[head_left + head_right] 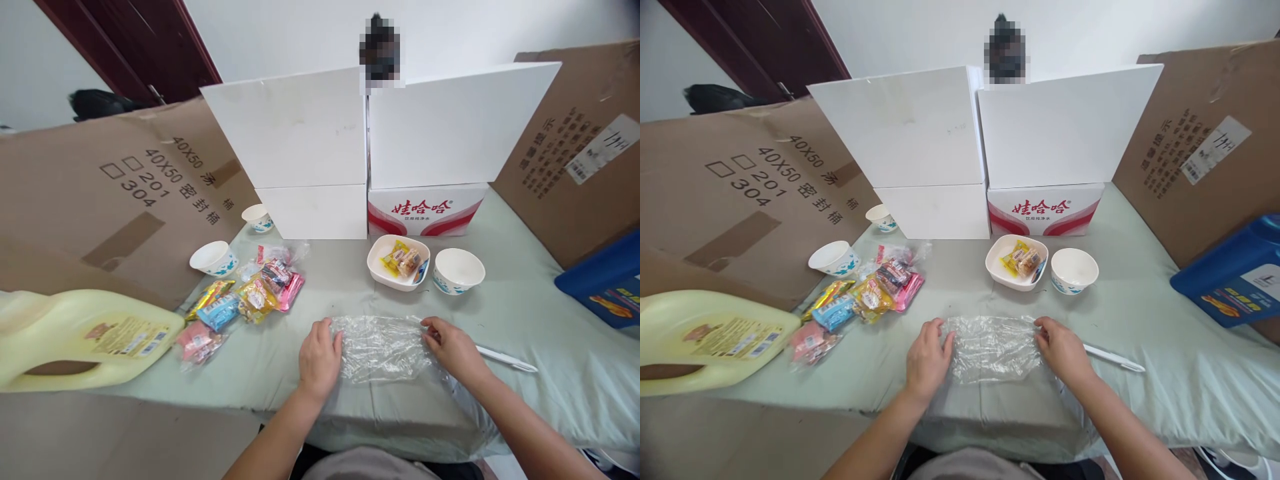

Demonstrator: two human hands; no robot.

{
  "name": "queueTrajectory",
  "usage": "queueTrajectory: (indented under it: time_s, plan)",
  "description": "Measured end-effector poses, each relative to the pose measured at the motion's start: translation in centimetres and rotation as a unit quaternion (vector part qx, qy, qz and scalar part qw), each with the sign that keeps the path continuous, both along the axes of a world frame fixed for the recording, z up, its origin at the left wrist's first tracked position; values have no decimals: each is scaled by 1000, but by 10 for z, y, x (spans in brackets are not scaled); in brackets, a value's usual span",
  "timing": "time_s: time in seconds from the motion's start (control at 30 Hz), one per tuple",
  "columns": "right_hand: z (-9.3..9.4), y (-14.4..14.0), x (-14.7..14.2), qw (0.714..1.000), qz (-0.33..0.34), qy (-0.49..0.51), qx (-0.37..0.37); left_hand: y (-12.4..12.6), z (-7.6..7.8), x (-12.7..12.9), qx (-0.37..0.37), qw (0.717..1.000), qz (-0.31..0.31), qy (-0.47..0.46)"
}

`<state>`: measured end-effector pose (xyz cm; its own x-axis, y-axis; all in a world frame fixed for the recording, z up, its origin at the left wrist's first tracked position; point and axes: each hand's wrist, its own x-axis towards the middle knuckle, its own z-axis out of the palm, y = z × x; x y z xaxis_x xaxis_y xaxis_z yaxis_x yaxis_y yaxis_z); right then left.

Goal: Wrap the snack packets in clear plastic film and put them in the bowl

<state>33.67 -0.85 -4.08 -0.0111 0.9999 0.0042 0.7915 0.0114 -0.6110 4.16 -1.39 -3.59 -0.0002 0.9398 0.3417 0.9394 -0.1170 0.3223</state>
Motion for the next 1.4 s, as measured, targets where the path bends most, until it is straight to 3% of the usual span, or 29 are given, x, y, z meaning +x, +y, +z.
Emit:
queueTrajectory:
  time_s: [0.1,0.23,0.33,0.5,0.6,0.73,0.83,0.9,1.0,1.17,1.4]
  plan:
    - [2,-1,-3,1000,8,8,8,-6,3,22,46,992,-114,27]
    - [0,1,-6,999,10,35,27,-13,-1,47,-42,937,-345,39]
    - [-1,10,4,996,-12,64,54,-14,-11,52,-97,902,-415,68]
    - [10,24,32,984,-94,84,127,-13,-19,48,-124,898,-416,75]
    - [22,14,31,980,-85,82,160,-13,-18,48,-131,898,-413,77]
    - [27,-16,7,981,28,45,187,-14,-19,50,-130,901,-405,83]
    - [19,-35,-5,970,172,-48,166,-13,-21,50,-124,902,-405,79]
    - [12,-45,-4,957,221,-119,144,-11,-21,49,-119,904,-403,75]
    - [7,-57,8,948,212,-171,162,-11,-15,48,-97,910,-397,68]
    - [0,-75,27,947,221,-153,175,-17,2,35,-65,926,-369,49]
    - [-20,-90,26,984,48,-80,153,-17,4,25,-88,916,-389,52]
